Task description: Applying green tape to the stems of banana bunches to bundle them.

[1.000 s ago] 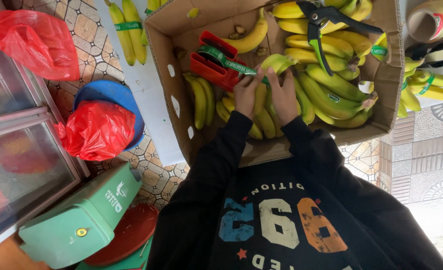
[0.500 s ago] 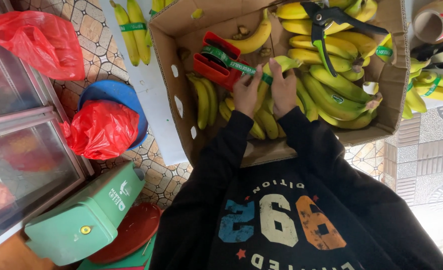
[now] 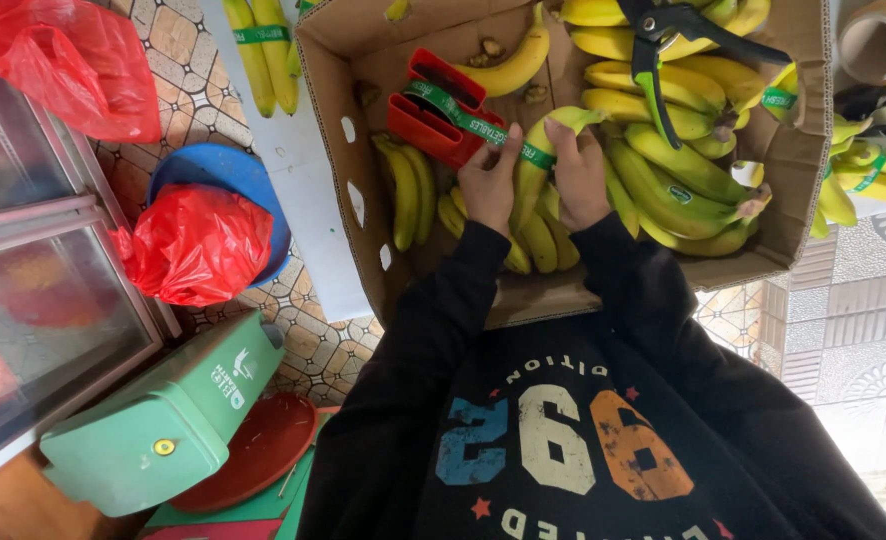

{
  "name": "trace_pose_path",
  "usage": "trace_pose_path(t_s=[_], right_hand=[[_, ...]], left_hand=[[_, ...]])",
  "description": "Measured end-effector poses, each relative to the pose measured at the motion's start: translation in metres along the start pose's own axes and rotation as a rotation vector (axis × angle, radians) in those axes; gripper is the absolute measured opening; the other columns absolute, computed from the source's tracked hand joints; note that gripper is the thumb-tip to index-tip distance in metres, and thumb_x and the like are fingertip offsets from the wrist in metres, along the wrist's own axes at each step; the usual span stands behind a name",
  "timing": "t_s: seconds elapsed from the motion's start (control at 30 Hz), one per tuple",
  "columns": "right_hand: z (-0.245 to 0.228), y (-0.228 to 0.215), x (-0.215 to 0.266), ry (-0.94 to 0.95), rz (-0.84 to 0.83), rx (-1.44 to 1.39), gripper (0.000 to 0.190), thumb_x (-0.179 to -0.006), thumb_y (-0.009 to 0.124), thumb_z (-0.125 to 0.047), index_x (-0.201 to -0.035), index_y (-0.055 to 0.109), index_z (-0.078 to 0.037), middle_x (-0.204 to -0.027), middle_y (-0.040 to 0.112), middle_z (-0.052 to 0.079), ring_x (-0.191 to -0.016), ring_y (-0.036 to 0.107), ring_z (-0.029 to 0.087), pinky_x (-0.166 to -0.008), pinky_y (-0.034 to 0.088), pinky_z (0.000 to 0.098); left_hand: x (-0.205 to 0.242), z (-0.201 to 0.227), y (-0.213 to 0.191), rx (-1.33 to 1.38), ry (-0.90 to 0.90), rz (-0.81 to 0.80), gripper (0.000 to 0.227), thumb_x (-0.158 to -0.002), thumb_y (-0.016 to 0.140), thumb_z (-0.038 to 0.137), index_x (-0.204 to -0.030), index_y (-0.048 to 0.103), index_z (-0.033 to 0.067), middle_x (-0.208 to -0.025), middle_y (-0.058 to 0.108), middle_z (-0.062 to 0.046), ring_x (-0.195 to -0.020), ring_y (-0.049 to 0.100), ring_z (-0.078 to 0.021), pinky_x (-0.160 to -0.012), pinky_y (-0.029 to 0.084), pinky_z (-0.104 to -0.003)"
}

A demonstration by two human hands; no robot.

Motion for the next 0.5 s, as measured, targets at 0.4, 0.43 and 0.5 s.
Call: trace_pose_path(t_s=[0.4, 0.43, 0.5], right_hand=[[-0.02, 0.011, 0.022, 0.029, -0.054, -0.235, 0.033, -0.102, 0.063, -0.036, -0.116, 0.057, -0.007, -0.106, 0.065, 0.008, -0.107, 0.068, 0.029, -0.091, 0.063, 0.0503], [-0.028, 0.017, 0.027, 0.029, -0.053, -0.231, 0.033, -0.102, 0.063, -0.036, -0.116, 0.057, -0.007, -0.106, 0.065, 0.008, -0.107, 0.068, 0.029, -0.091, 0.063, 0.0503], [-0.039, 0.034, 0.04, 0.109, -0.037, -0.326, 0.037, -0.098, 0.064, -0.041, -0.114, 0.063, -0.008, -0.11, 0.069, 0.01, -0.106, 0.069, 0.029, -0.091, 0.062, 0.0507]], left_hand=[[0.023, 0.022, 0.009, 0.136, -0.018, -0.068, 0.05, -0.078, 0.093, 0.044, -0.108, 0.074, 0.0093, -0.112, 0.073, -0.01, -0.111, 0.064, -0.0197, -0.091, 0.053, -0.035], [0.026, 0.026, 0.009, 0.139, -0.02, -0.068, 0.05, -0.078, 0.093, 0.044, -0.108, 0.074, 0.0093, -0.112, 0.073, -0.01, -0.111, 0.064, -0.0197, -0.091, 0.053, -0.035], [0.032, 0.029, 0.009, 0.095, -0.095, -0.134, 0.07, -0.082, 0.085, 0.055, -0.13, 0.068, 0.0066, -0.135, 0.065, -0.018, -0.134, 0.056, -0.0302, -0.11, 0.048, -0.045]])
Point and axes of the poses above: each hand's wrist, its own x-axis away from the middle knuckle, its own y-axis out of the palm, z = x × y, the point moved 6 cm from there along -x, towards the middle knuckle
